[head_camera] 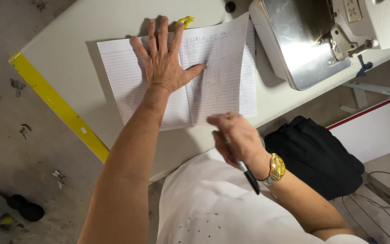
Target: The recorder reviews style numbers and fitting sample information in a production notebook and writes down notes.
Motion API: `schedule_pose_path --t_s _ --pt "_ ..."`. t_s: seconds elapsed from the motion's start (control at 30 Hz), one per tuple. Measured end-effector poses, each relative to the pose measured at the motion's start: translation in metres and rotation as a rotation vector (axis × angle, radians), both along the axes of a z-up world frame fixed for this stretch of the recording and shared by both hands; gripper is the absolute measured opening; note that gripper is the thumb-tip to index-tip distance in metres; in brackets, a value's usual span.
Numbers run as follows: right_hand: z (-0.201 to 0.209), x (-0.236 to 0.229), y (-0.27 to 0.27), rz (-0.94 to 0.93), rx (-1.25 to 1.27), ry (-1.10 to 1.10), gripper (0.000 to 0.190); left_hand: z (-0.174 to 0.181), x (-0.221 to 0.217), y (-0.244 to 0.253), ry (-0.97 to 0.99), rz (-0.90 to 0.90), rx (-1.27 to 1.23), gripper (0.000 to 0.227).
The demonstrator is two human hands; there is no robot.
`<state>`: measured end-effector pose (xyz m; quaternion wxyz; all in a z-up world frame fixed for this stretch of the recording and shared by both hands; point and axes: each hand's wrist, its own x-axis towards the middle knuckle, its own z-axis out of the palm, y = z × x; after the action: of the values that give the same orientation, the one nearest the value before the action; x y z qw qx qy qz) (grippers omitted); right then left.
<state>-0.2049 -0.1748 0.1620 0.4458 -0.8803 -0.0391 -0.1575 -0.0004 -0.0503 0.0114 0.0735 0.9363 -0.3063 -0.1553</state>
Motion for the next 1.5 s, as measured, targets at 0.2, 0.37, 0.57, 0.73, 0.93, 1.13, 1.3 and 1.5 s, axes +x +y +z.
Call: schedule_pose_path --t_s 0.2,0.37,0.57,0.73,0.93,1.13,1.3,1.5 --pt "-0.035 0.003 0.010 0.178 -0.242 0.087 0.027 0.001 -0.001 0.002 -0.002 -0.067 0.009 0.106" --pt "-0.087 -0.009 -0.004 -0.071 -0.200 0.265 0.043 -0.024 -0.009 0.007 -0.145 -0.146 -0.146 0.092" --pt "-0.104 -0.013 -0.005 -0.119 -0.067 0.173 0.025 -0.012 -0.014 -0.006 0.051 -0.037 -0.014 0.112" --pt "-0.131 -0.005 0.001 -0.151 0.316 0.282 0.015 -0.015 -0.013 -0.005 0.011 -0.058 -0.004 0.112" --pt "-0.160 -0.001 -0.005 -0.165 0.218 0.105 0.025 -0.013 -0.011 -0.005 0.014 -0.067 -0.016 0.113" --pt "-0.181 -0.004 0.000 -0.213 0.054 -0.045 0.033 -0.017 -0.012 -0.005 -0.009 -0.066 -0.014 0.114" --pt "-0.177 -0.001 -0.001 -0.211 0.032 -0.066 0.033 -0.013 -0.014 -0.005 -0.101 -0.076 -0.089 0.111" --pt "-0.171 -0.002 0.000 -0.217 0.077 -0.034 0.031 -0.014 -0.015 -0.002 -0.108 -0.081 -0.085 0.110"
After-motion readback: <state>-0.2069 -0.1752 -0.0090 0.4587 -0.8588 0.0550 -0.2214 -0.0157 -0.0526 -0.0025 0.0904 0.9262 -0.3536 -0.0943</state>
